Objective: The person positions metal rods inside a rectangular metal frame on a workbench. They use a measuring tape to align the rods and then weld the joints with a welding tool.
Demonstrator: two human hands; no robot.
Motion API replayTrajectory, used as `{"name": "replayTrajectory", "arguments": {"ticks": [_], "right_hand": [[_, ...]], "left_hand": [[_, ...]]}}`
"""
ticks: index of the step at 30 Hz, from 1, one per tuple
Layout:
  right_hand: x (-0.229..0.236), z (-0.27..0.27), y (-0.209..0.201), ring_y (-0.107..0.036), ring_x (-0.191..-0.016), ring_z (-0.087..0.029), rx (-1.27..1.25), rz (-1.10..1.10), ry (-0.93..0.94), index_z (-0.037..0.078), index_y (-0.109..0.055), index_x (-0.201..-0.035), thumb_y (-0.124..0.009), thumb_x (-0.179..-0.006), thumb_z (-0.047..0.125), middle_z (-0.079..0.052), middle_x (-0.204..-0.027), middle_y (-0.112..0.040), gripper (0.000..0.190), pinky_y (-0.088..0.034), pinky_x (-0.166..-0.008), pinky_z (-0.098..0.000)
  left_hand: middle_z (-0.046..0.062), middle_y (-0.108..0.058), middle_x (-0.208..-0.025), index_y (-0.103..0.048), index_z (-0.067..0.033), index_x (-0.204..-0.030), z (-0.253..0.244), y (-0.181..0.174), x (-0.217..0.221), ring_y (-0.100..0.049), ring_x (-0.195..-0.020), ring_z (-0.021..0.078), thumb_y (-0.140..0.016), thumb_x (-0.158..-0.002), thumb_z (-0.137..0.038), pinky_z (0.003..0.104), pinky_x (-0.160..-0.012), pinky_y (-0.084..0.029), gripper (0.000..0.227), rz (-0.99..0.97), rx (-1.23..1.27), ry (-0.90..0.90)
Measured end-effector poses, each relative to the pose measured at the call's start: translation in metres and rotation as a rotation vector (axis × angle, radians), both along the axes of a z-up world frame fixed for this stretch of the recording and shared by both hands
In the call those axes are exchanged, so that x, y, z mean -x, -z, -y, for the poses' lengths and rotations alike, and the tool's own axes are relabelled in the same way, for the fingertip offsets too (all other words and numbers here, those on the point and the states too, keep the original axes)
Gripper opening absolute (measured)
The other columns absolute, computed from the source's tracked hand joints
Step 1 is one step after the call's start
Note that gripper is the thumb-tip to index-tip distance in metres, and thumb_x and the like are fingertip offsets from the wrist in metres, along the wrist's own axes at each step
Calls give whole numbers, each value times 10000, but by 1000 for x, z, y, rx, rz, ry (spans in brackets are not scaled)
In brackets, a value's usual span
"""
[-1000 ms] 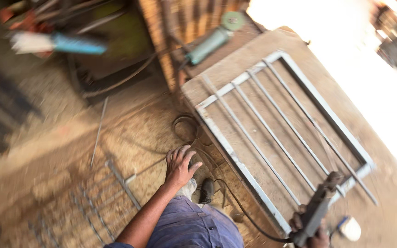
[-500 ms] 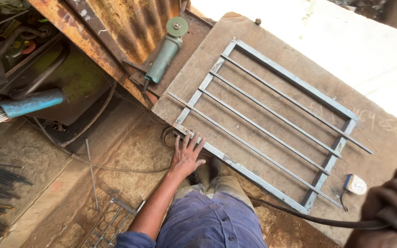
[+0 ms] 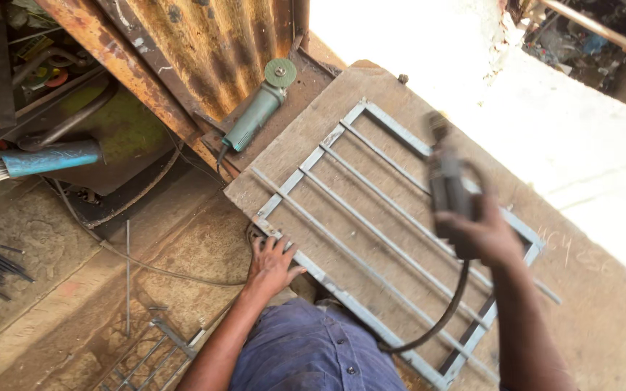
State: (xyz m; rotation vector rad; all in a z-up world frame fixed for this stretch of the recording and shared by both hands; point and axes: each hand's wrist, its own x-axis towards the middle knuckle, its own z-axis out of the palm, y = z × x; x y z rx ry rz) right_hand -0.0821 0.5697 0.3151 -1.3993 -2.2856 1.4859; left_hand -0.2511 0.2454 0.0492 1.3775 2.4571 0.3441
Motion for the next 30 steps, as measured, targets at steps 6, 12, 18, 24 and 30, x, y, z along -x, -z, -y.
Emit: {"name": "replayTrajectory", "arguments": {"ticks": [6, 12, 18, 24, 30], "right_hand": [[45, 0, 30, -715, -858, -371, -31, 209, -326, 357, -162, -1606, -914, -625, 213, -286, -1319, -545, 1244, -632, -640, -486], [41, -8, 88, -704, -954, -398, -214, 219, -463, 318, -157, -1646, -922, -626, 309, -305, -1304, -631, 1274, -564, -842, -585], [40, 1, 85, -703, -972, -345, -285, 249, -496, 303, -126, -1639, -873, -635, 357, -228, -1211, -658, 1252, -579, -882, -518], [40, 46, 55, -678, -903, -324, -626, 405, -678, 316, -163, -1624, -808, -748, 398, -146, -1088, -640, 1090, -541, -925, -498], [45, 54, 74, -692, -932, -318, -743, 424, -724, 318, -191, -1621, -801, -781, 377, -175, -1204, -608, 1040, -432, -1025, -606]], "left_hand": [[125, -570, -1397, -699, -128, -1253, -6, -10, -8, -489, -1268, 324, -704, -861, -541, 633, -1105, -259, 570, 1, -27, -106], [110, -609, -1329, -717, -141, -1208, -15, -39, 5, -521, -1245, 298, -706, -864, -488, 625, -1119, -263, 488, 26, 39, -42], [166, -573, -1409, -490, -131, -1516, -58, -66, 21, -476, -1364, 347, -536, -1046, -541, 529, -1191, -274, 625, 176, 125, 133], [167, -329, -1666, -348, -73, -1590, -168, -58, 6, -292, -1530, 344, -518, -997, -522, 535, -1274, -168, 764, 100, -203, 269], [173, -283, -1688, -351, -33, -1591, -251, -10, 7, -261, -1559, 349, -563, -971, -517, 580, -1238, -191, 814, -403, -360, 336]]}}
